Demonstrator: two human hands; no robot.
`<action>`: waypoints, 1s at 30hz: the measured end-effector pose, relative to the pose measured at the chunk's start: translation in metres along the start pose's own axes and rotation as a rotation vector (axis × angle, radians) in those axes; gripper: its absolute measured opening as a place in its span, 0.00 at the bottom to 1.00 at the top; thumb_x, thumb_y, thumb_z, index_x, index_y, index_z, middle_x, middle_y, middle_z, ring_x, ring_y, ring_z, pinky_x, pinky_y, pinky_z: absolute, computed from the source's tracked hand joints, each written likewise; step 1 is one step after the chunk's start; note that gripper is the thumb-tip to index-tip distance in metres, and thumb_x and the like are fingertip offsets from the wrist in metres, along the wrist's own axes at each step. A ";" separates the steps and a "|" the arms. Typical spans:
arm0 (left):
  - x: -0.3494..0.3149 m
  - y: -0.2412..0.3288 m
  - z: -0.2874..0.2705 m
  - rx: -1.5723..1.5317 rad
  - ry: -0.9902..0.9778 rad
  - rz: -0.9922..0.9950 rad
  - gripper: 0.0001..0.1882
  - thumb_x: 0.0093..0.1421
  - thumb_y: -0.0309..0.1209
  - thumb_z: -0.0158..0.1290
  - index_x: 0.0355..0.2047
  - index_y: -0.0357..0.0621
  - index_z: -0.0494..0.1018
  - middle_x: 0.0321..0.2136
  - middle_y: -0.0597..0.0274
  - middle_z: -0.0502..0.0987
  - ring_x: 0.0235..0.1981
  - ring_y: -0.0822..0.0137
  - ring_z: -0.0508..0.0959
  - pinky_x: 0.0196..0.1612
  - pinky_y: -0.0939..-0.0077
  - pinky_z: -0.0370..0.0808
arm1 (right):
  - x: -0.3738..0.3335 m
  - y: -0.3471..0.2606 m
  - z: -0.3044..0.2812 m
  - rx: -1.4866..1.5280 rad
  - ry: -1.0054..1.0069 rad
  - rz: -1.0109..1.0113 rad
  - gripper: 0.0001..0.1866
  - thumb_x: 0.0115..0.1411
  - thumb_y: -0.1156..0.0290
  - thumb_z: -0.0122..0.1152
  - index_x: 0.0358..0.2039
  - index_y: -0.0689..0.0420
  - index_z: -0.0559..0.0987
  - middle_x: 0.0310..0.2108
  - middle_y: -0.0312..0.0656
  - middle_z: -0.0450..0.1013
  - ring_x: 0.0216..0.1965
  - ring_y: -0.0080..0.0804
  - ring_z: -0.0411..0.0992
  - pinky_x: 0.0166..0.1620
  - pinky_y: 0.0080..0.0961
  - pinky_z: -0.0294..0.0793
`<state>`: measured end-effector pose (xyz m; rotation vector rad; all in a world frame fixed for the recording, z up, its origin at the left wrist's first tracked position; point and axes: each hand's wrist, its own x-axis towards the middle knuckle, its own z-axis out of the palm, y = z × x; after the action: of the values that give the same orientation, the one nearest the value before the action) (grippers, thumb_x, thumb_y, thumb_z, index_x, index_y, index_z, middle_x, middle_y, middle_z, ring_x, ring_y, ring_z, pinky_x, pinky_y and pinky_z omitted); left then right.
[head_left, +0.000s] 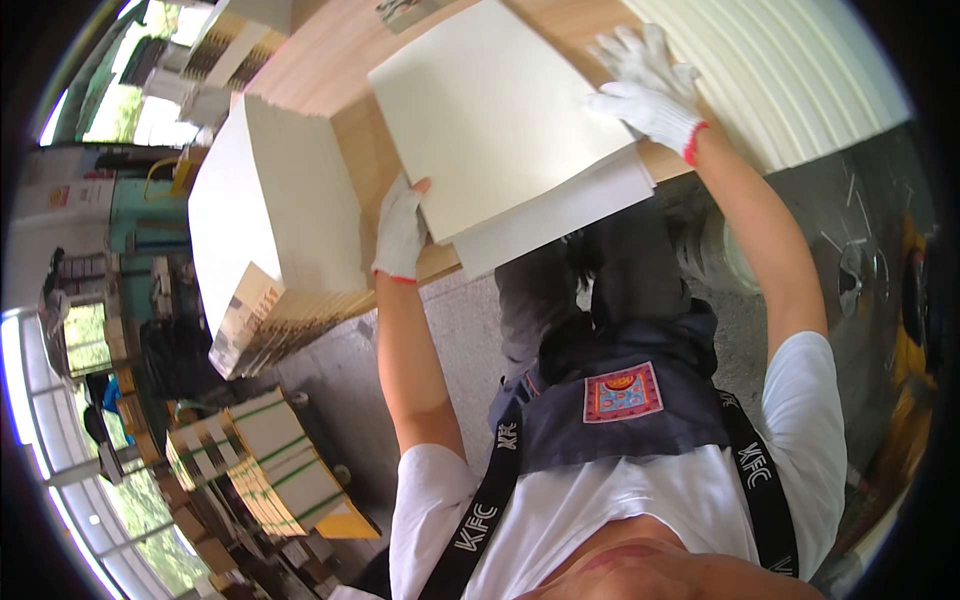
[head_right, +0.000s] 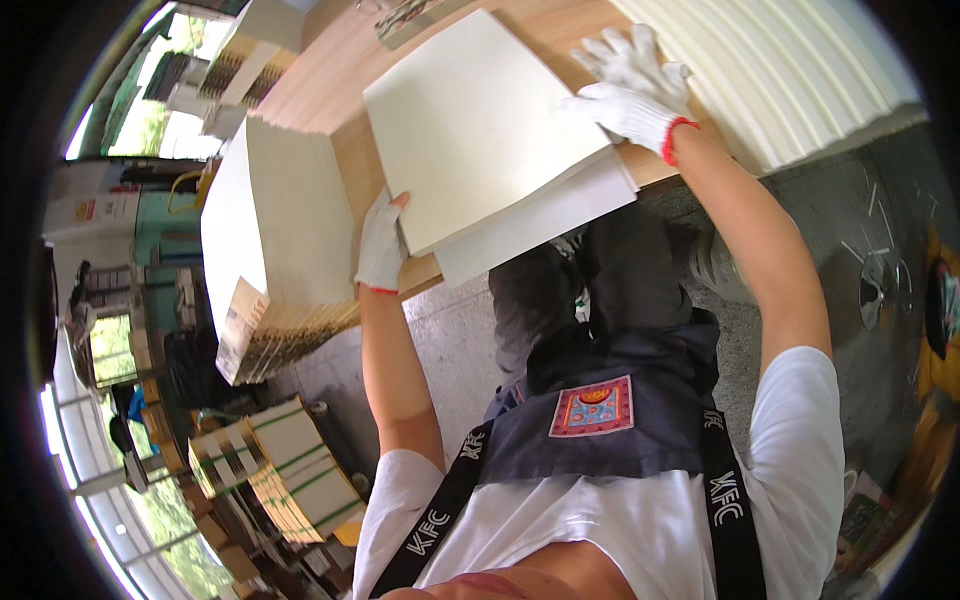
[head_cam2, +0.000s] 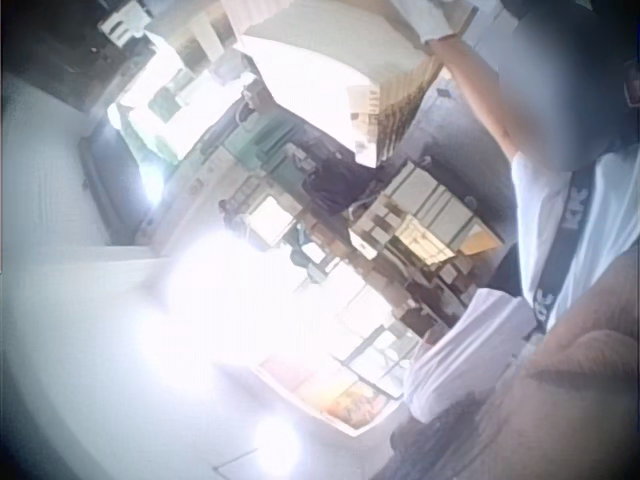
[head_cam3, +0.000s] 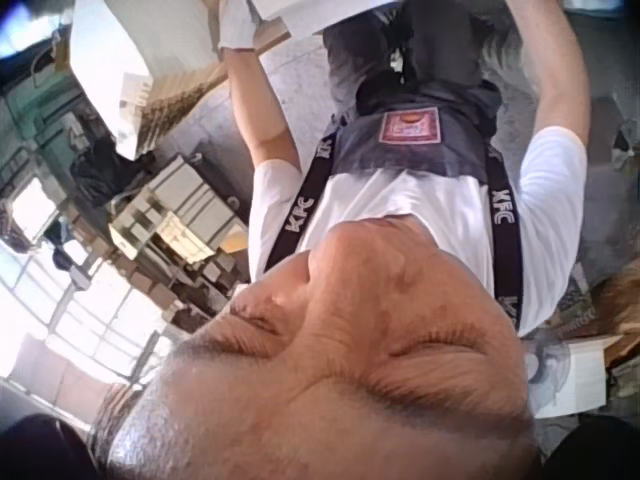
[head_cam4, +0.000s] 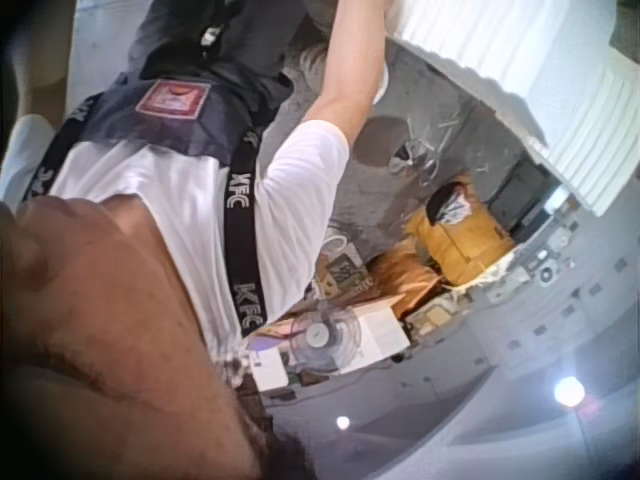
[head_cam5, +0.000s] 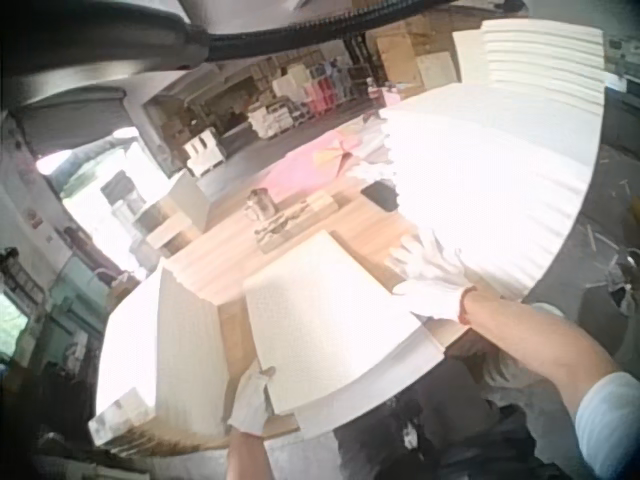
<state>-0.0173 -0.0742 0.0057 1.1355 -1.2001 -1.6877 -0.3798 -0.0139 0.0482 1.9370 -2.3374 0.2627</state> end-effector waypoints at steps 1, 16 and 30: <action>0.000 0.002 0.003 0.027 -0.005 0.004 0.23 0.66 0.26 0.48 0.59 0.30 0.65 0.48 0.54 0.77 0.44 0.65 0.80 0.44 0.73 0.78 | 0.006 0.013 0.026 0.014 0.102 -0.066 0.39 0.54 0.38 0.56 0.63 0.47 0.73 0.71 0.39 0.55 0.72 0.42 0.42 0.60 0.70 0.49; -0.046 -0.008 0.000 1.266 0.397 0.410 0.31 0.58 0.45 0.61 0.54 0.37 0.71 0.52 0.50 0.74 0.54 0.50 0.71 0.57 0.60 0.68 | -0.037 0.003 0.029 0.484 -0.060 0.010 0.30 0.60 0.45 0.62 0.54 0.52 0.73 0.41 0.43 0.78 0.43 0.41 0.76 0.47 0.35 0.74; -0.081 -0.031 0.008 1.397 0.209 0.513 0.34 0.45 0.44 0.70 0.45 0.33 0.74 0.62 0.44 0.67 0.63 0.44 0.63 0.66 0.53 0.60 | -0.083 0.000 0.037 0.184 -0.088 -0.091 0.48 0.52 0.37 0.65 0.67 0.53 0.65 0.69 0.45 0.57 0.70 0.44 0.52 0.70 0.46 0.50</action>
<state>-0.0020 0.0106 -0.0044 1.4562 -2.3282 -0.1508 -0.3628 0.0591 -0.0027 2.1738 -2.3454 0.4072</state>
